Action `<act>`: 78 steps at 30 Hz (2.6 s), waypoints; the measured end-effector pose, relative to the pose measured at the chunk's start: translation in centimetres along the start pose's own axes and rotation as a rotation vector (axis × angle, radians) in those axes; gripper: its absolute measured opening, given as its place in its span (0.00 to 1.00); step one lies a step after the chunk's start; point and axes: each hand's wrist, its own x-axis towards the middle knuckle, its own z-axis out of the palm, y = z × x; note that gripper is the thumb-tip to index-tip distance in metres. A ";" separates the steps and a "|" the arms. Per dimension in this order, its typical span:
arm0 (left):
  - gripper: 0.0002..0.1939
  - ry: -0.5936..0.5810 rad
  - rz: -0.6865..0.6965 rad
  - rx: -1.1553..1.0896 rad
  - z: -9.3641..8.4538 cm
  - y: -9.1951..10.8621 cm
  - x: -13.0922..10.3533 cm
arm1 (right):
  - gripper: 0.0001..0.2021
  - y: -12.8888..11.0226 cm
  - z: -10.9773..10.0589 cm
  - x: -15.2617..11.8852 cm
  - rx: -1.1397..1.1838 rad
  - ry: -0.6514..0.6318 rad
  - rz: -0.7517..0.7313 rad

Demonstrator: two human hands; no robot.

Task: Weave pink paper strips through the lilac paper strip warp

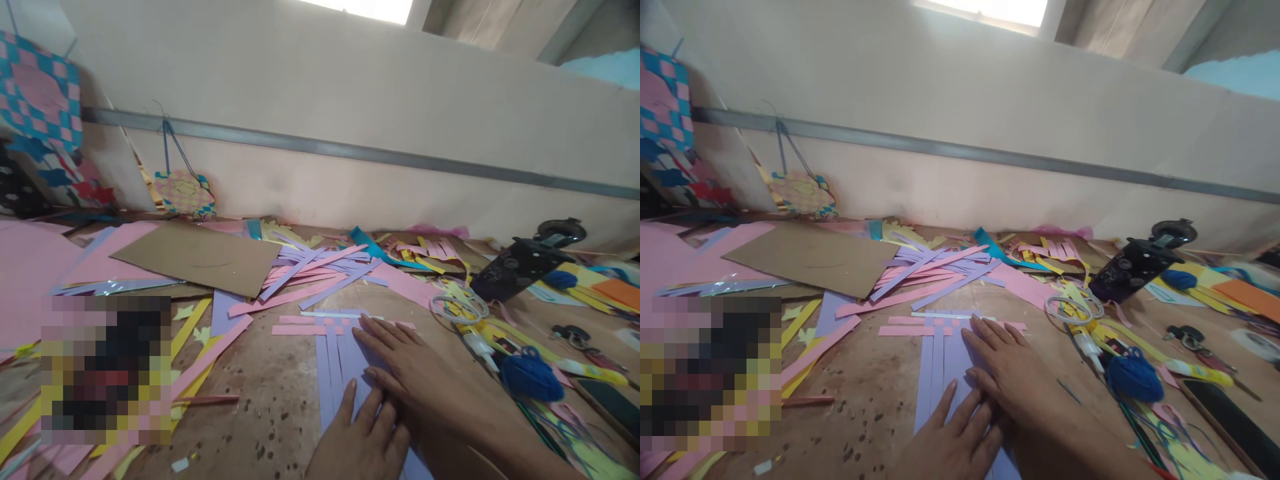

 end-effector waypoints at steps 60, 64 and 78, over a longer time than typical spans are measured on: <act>0.38 -0.249 -0.564 0.007 -7.8 -8.0 -4.3 | 0.40 -3.2 4.9 -0.2 0.311 0.030 -0.463; 0.36 -0.233 -0.537 0.045 -7.3 -8.2 -4.3 | 0.41 -3.0 4.6 -0.3 0.332 0.036 -0.467; 0.38 -0.289 -0.529 -0.041 -7.7 -8.0 -3.6 | 0.34 1.9 1.4 -3.1 0.120 0.139 -0.040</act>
